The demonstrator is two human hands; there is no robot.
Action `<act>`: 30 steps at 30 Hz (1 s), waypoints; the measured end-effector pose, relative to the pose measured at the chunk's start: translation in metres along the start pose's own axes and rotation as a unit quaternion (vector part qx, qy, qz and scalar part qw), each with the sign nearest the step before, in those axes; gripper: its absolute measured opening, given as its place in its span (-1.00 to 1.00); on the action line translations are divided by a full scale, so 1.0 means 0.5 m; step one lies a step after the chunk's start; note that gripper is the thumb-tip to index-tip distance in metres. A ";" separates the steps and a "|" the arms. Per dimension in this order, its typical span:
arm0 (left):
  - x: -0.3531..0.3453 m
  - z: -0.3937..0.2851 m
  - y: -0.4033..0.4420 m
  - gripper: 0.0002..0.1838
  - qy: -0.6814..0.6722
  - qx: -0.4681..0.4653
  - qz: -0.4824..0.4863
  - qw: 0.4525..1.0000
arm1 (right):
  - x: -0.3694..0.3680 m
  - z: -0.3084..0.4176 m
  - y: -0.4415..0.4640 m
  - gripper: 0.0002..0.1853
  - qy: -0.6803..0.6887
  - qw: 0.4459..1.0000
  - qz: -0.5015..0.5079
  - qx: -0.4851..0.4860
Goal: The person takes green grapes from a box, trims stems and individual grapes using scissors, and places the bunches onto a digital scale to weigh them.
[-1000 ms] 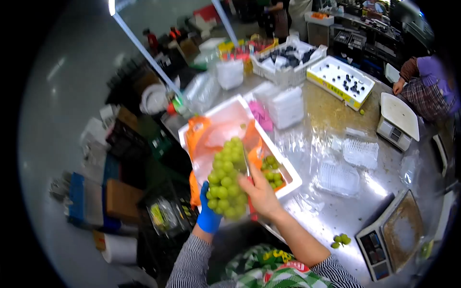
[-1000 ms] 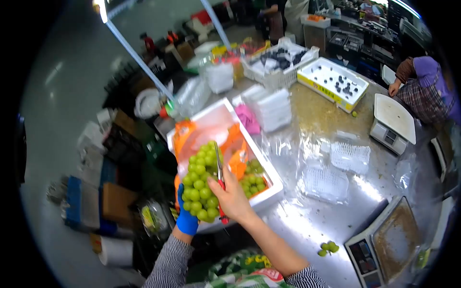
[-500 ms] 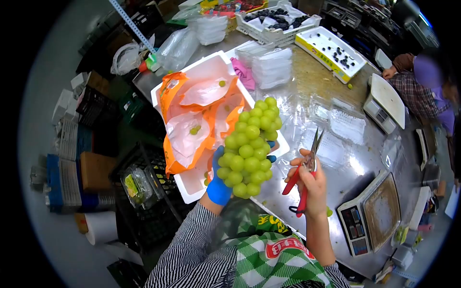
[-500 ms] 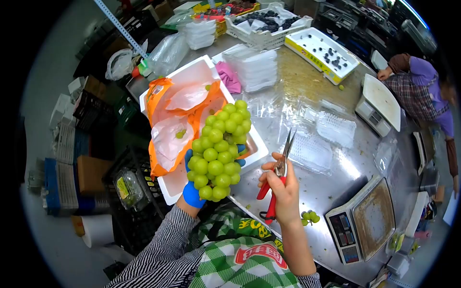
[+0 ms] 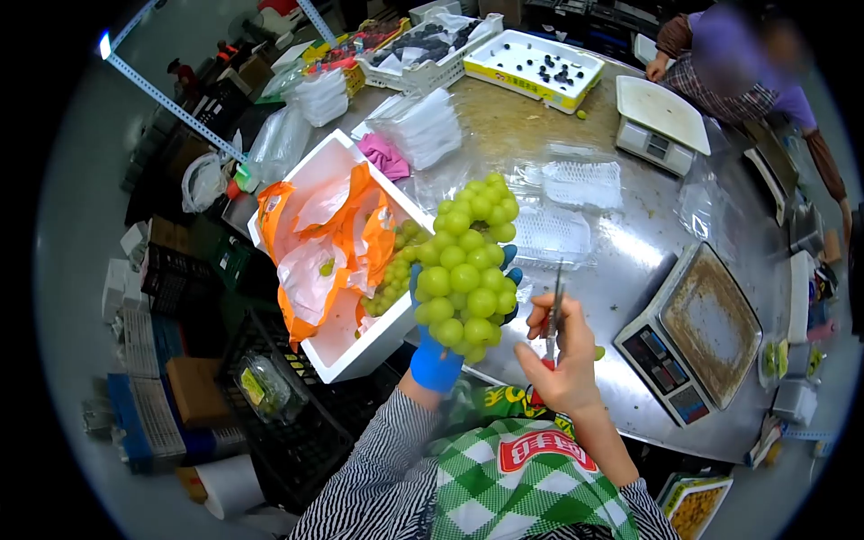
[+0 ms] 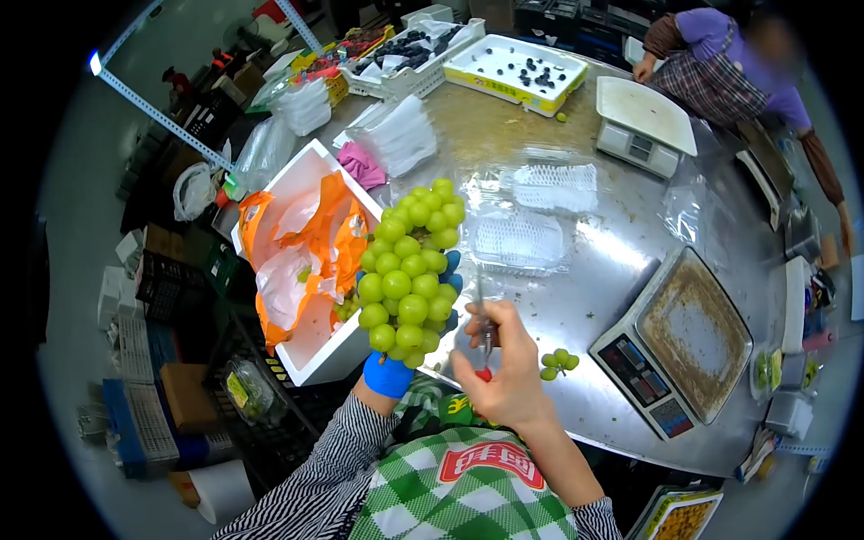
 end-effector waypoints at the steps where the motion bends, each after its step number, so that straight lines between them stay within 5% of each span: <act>1: -0.006 0.004 -0.001 -0.29 0.012 -0.007 0.002 1.000 | 0.008 0.017 -0.004 -0.50 -0.017 1.000 -0.009 0.023; 9: -0.041 0.015 -0.018 -0.36 0.090 -0.065 -0.017 0.994 | 0.025 0.074 -0.008 -0.53 -0.105 0.993 -0.047 0.000; 14: 0.015 0.000 -0.071 -0.33 -0.008 -0.097 -0.179 0.979 | -0.010 0.079 -0.004 -0.59 -0.107 0.993 -0.036 0.034; 18: 0.053 -0.065 -0.144 -0.30 0.095 -0.147 -0.250 0.952 | -0.066 0.079 0.017 -0.62 -0.075 0.995 0.018 0.056; 24: 0.013 -0.169 -0.240 -0.31 0.075 -0.224 -0.234 0.943 | -0.195 0.013 0.038 -0.63 0.064 0.983 0.158 -0.069; 30: 0.031 -0.276 -0.313 -0.25 0.064 -0.307 -0.212 0.925 | -0.348 -0.059 0.056 -0.67 0.286 0.904 0.252 -0.192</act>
Point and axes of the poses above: each hand's wrist, its own y-axis towards the middle knuckle, its own x-axis out of the back of the hand, z = x × y, the point moved 10 cm from there along y, towards the middle knuckle, and after that the axes turned 9 degrees about z, right-handed, at the moved point
